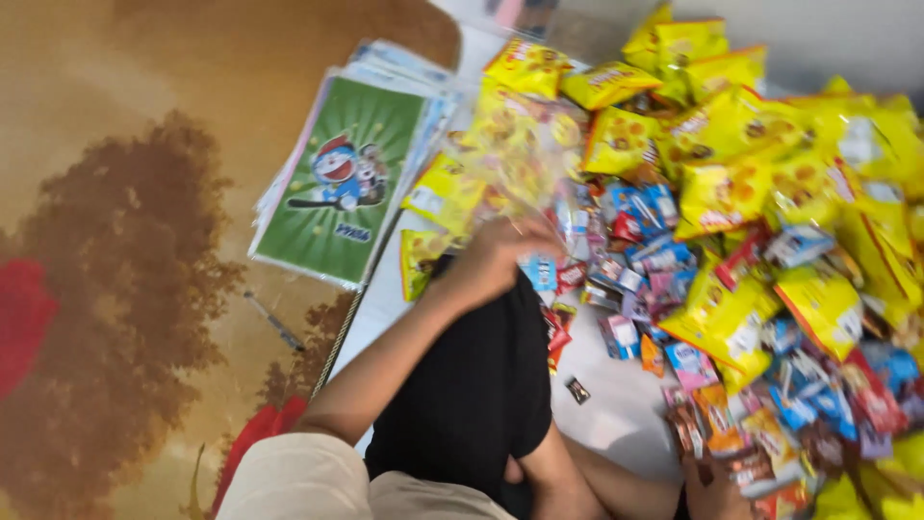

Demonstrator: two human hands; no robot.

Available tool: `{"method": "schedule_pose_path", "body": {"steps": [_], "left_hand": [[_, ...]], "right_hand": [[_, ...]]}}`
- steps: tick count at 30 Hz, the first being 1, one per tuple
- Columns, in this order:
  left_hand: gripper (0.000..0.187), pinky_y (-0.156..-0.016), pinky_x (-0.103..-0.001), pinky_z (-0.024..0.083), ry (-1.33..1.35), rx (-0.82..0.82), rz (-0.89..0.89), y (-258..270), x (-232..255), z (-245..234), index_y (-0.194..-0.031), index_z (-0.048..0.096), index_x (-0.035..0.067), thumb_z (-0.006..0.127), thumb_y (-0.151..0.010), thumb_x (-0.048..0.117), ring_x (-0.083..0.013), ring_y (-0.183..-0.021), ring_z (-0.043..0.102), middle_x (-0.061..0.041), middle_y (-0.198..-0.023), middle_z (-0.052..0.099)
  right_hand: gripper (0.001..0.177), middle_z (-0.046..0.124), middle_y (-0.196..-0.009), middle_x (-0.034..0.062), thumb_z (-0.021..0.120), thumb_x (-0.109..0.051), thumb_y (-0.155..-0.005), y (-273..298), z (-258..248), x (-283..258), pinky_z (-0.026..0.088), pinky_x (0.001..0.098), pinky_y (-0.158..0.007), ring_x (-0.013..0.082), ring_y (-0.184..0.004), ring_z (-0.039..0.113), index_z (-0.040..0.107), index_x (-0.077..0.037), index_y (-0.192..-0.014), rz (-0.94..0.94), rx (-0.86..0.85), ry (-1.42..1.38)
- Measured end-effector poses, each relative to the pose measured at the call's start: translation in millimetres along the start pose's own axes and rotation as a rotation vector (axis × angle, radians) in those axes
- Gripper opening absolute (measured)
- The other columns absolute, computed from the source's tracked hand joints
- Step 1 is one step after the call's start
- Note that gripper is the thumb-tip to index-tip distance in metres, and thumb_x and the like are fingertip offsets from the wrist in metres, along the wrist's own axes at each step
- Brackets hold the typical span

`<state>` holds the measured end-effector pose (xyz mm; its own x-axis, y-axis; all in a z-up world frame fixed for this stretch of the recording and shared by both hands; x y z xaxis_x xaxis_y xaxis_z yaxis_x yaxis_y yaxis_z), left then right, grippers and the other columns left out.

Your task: The person packs various small snack packets and candies into larger decorative plastic bags by hand, filling each bag with multiple snack items, then straightening the filled bags.

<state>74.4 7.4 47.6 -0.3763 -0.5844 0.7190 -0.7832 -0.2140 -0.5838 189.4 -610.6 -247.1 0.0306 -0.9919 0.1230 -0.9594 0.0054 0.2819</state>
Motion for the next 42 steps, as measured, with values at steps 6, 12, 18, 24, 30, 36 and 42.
{"method": "schedule_pose_path", "body": {"steps": [6,12,18,24,30,36,42], "left_hand": [[0.015,-0.095,-0.036,0.048,-0.189,-0.372,0.704,44,96,146,-0.106,0.073,0.027,0.064,-0.102,0.015,-0.0181,-0.106,0.066,0.007,-0.115,0.070],[0.019,-0.097,-0.038,0.052,-0.097,-0.470,1.023,65,84,189,-0.083,0.064,0.016,0.059,-0.100,0.008,-0.0195,-0.110,0.063,-0.001,-0.098,0.070],[0.009,-0.112,-0.049,0.043,-0.204,-0.416,0.713,25,4,211,-0.085,0.068,0.017,0.072,-0.093,0.018,-0.0165,-0.115,0.061,0.005,-0.108,0.069],[0.005,-0.127,-0.054,0.020,-0.442,-0.530,0.371,35,-58,236,-0.094,0.069,0.019,0.074,-0.092,0.018,-0.0104,-0.140,0.047,0.011,-0.131,0.064],[0.080,-0.120,-0.073,0.009,-0.631,-0.855,-0.078,37,-43,222,-0.143,0.054,0.029,0.077,-0.078,-0.011,-0.0316,-0.159,0.010,-0.002,-0.170,0.023],[0.104,-0.114,-0.079,-0.005,-0.295,-0.863,-0.360,47,-31,213,-0.153,0.045,0.031,0.093,-0.065,0.003,-0.0401,-0.158,-0.003,-0.009,-0.173,0.010],[0.082,-0.119,-0.060,-0.005,-0.068,-0.667,-0.368,63,-10,198,-0.140,0.052,0.031,0.089,-0.070,0.009,-0.0144,-0.141,0.045,0.012,-0.144,0.056]], "right_hand": [[0.048,0.070,-0.116,0.0121,0.080,-0.011,-0.085,44,-97,-75,0.055,0.0303,-0.082,0.0197,-0.107,0.071,0.054,-0.004,-0.125,-0.206,0.027,-1.112],[0.095,0.044,-0.153,0.0186,0.068,-0.025,-0.080,68,-135,-82,0.042,0.0492,-0.109,0.0309,-0.138,0.045,0.022,-0.007,-0.162,-0.426,0.085,-1.531],[0.048,0.066,-0.110,0.0147,0.094,-0.016,-0.066,78,-115,-103,0.050,0.0459,-0.094,0.0284,-0.102,0.061,0.076,-0.003,-0.109,-0.338,0.059,-1.201],[0.041,0.041,-0.160,0.0274,0.083,-0.019,-0.081,102,-190,-127,0.037,0.0574,-0.116,0.0492,-0.139,0.046,0.075,-0.006,-0.118,-0.575,0.358,-1.058],[0.010,0.069,-0.114,0.0104,0.083,-0.015,-0.085,96,-157,-125,0.050,0.0446,-0.094,0.0252,-0.108,0.063,0.084,-0.016,-0.095,-0.498,0.183,-1.203],[0.009,0.078,-0.086,0.0143,0.077,-0.008,-0.086,94,-126,-140,0.054,0.0483,-0.083,0.0289,-0.086,0.072,0.083,-0.009,-0.093,-0.595,0.029,-1.344],[0.018,0.082,-0.097,0.0100,0.070,-0.006,-0.090,101,-136,-159,0.048,0.0559,-0.103,0.0377,-0.101,0.074,0.083,-0.012,-0.101,-0.749,0.024,-1.189]]}}
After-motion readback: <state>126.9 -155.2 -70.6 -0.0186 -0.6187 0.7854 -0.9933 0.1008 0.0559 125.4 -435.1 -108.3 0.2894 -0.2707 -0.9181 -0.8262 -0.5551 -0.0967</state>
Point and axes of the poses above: each hand's wrist, its own y-axis away from the middle knuckle, its own z-axis out of the palm, x = y × z, the point moved 5 cm from there along -y, towards the middle knuckle
